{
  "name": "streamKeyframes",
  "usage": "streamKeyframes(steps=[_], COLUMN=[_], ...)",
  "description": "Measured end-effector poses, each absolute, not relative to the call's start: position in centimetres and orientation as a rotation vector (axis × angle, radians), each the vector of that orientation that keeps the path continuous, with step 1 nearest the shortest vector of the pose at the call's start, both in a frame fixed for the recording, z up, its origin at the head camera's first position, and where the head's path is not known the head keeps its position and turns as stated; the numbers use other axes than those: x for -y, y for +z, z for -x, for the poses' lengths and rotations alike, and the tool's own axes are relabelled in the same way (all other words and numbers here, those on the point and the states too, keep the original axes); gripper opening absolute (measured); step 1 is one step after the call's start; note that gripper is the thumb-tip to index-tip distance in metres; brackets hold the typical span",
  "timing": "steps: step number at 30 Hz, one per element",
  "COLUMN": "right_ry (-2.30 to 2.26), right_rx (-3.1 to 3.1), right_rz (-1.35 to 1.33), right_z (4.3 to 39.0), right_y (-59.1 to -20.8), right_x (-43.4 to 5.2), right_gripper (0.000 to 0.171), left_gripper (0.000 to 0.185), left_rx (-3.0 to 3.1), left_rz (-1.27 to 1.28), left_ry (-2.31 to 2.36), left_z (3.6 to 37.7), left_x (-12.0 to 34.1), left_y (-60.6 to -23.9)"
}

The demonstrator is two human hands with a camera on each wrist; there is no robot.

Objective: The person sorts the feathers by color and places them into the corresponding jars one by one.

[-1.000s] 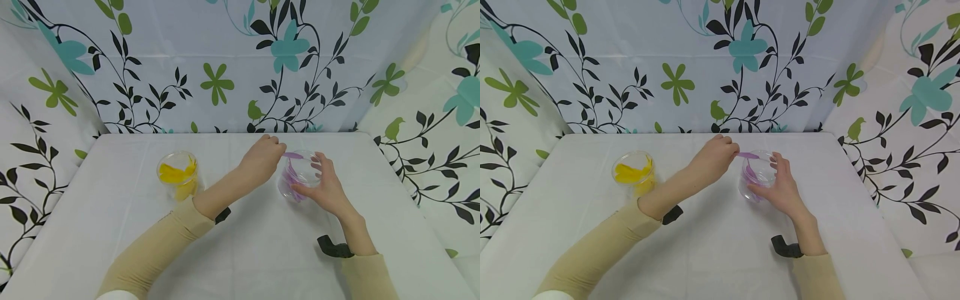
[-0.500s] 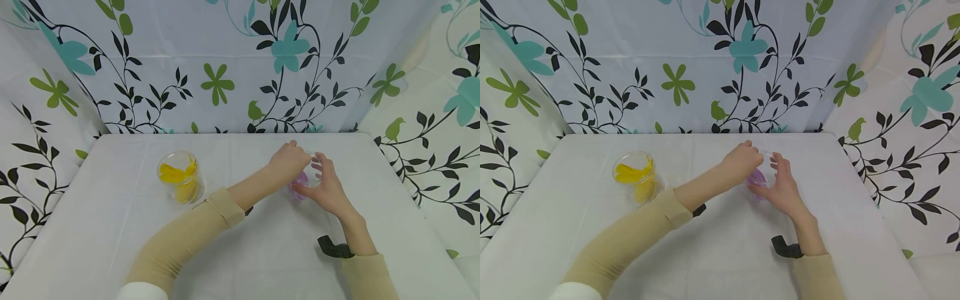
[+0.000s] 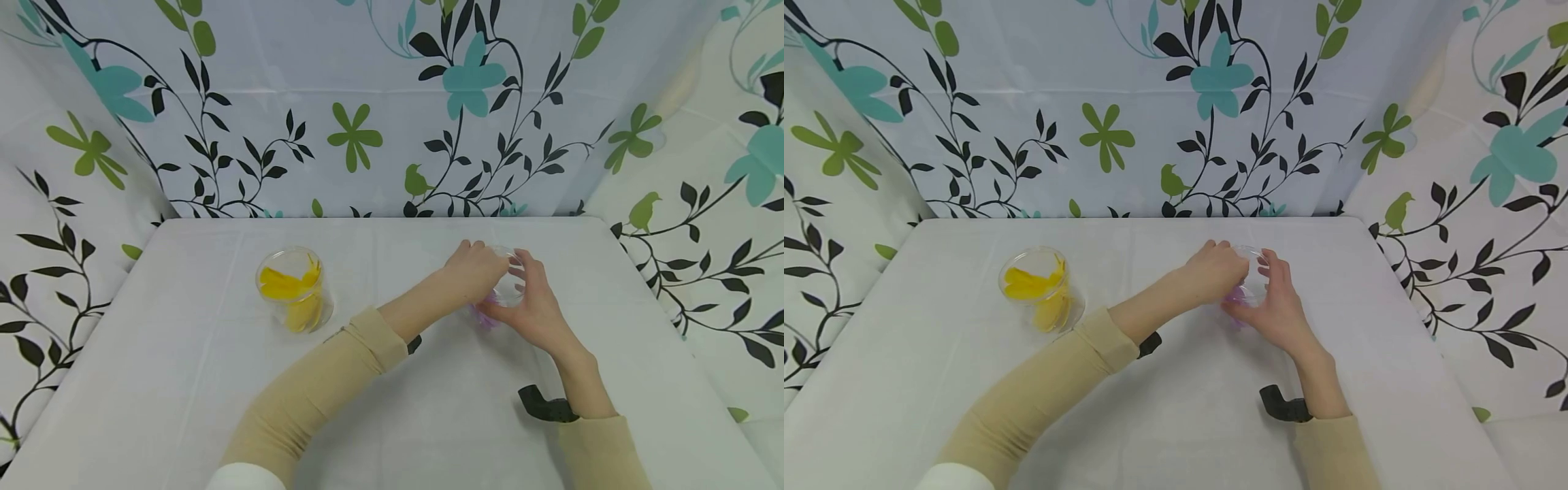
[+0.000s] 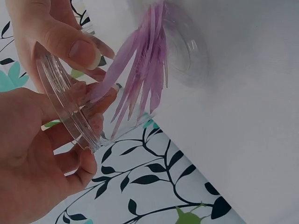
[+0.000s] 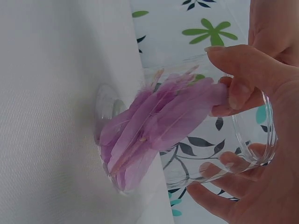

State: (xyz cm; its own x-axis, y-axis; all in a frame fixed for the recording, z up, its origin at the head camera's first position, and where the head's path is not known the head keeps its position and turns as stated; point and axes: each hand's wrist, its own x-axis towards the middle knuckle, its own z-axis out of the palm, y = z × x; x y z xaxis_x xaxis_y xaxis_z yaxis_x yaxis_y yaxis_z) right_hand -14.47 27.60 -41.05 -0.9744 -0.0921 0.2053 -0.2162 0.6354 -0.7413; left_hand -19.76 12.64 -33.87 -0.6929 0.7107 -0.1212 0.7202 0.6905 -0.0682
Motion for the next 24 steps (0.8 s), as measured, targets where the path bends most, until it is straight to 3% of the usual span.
streamKeyframes(steps=[7, 12, 24], right_ry=[1.225, 1.128, 0.955], right_rx=[2.725, 2.775, 2.963], right_rz=[-0.236, -0.18, -0.019], right_z=[14.2, 14.2, 13.1], right_y=[-40.9, -40.5, -38.4], right_x=[-27.4, -27.3, -28.4], right_gripper=[0.107, 0.111, 0.117], left_gripper=[0.027, 0.041, 0.066], left_rx=[-2.822, -2.95, -3.125], left_rz=[-1.207, -1.154, -0.573], left_ry=[0.031, 0.238, 0.466], left_z=[19.2, 18.7, 16.8], left_x=[-10.9, -7.7, 1.8], left_y=[-34.0, -34.2, -35.9])
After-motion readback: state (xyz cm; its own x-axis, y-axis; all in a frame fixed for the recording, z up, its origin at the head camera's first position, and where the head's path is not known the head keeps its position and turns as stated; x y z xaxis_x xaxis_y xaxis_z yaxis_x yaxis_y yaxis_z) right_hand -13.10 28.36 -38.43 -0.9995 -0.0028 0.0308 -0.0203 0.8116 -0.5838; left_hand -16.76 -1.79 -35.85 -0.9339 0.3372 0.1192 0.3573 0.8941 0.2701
